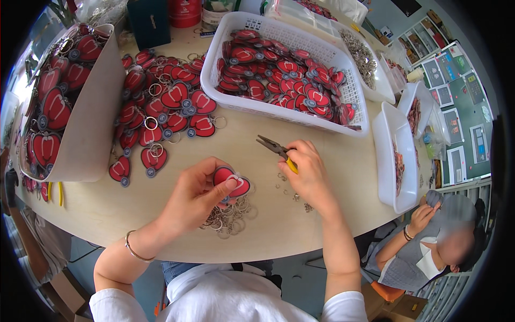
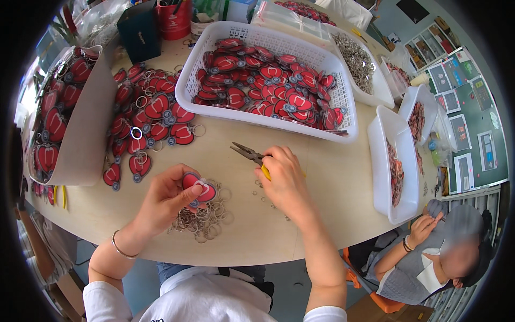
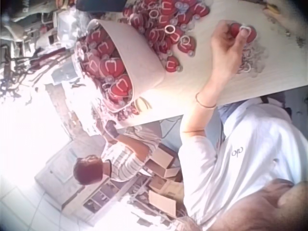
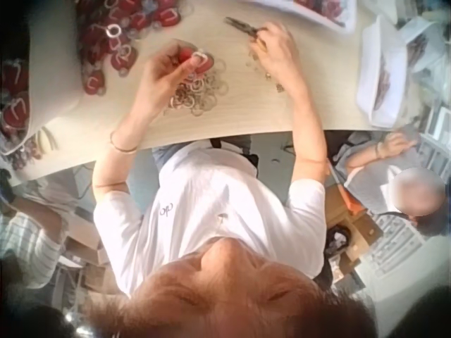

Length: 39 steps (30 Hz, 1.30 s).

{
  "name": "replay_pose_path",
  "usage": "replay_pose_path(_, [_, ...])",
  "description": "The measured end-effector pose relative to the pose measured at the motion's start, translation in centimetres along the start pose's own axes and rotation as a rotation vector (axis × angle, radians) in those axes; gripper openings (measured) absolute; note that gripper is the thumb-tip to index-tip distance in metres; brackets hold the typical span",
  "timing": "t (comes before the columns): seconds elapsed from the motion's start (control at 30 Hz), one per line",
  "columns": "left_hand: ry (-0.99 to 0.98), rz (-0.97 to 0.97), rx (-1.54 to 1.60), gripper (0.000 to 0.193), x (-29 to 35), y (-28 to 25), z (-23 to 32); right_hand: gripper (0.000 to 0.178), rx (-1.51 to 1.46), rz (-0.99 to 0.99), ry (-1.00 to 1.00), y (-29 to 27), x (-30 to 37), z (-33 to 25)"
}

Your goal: The person uses pliers to attach metal split rings to red heart-shaped keychains. They pick up a keychain, open a ring, link it to the keychain, and close it, repeating this process for multiple items. The finished keychains are placed into a white basket on the table.

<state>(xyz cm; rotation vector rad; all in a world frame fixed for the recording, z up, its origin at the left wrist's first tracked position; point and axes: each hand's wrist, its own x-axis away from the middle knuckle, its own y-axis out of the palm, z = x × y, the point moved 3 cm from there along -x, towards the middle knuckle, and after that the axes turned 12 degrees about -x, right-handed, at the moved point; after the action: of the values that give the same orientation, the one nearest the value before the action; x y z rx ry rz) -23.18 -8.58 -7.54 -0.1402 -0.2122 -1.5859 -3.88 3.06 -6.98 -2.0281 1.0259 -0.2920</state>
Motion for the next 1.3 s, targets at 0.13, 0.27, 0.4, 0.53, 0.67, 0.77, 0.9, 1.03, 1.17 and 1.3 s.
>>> replay_pose_path(0.13, [0.024,0.017,-0.022,0.021,0.2,0.6,0.6,0.013,-0.488,0.081,0.280,-0.7,1.1,-1.1])
replay_pose_path(0.27, [0.031,-0.018,-0.056,0.024,0.1,1.7,1.4,0.013,-0.415,0.273,0.114,-1.7,4.0,-1.7])
replay_pose_path(0.4, [0.087,-0.154,-0.012,0.021,-0.8,3.0,4.2,0.017,-0.266,0.544,0.081,-2.2,8.2,-1.5])
replay_pose_path(0.53, [-0.046,-0.316,0.029,0.010,-2.5,6.7,6.7,0.013,-0.260,0.705,0.055,-1.9,13.0,-2.1])
replay_pose_path(0.67, [-0.090,-0.453,-0.009,0.009,-4.5,12.6,6.2,0.010,-0.295,0.835,0.069,-1.8,17.8,-2.9])
replay_pose_path(0.77, [-0.043,-0.512,-0.112,0.010,-5.2,16.7,5.7,0.009,-0.339,0.960,0.126,-2.2,20.2,-2.8])
replay_pose_path(0.9, [0.111,-0.385,-0.263,0.011,-6.8,20.9,6.4,0.012,-0.250,0.940,0.108,-3.3,20.3,-2.0])
replay_pose_path(1.03, [0.419,-0.179,-0.425,0.012,-9.0,20.6,8.4,0.016,-0.177,0.847,0.058,-2.6,18.6,-0.7])
replay_pose_path(1.17, [0.736,-0.330,-0.880,0.025,-9.9,21.4,10.2,0.016,-0.141,0.842,0.014,-1.6,17.4,-0.1])
replay_pose_path(1.3, [1.051,-0.409,-1.021,0.035,-10.7,23.9,11.4,0.016,-0.168,0.848,0.000,-1.5,17.2,-0.3])
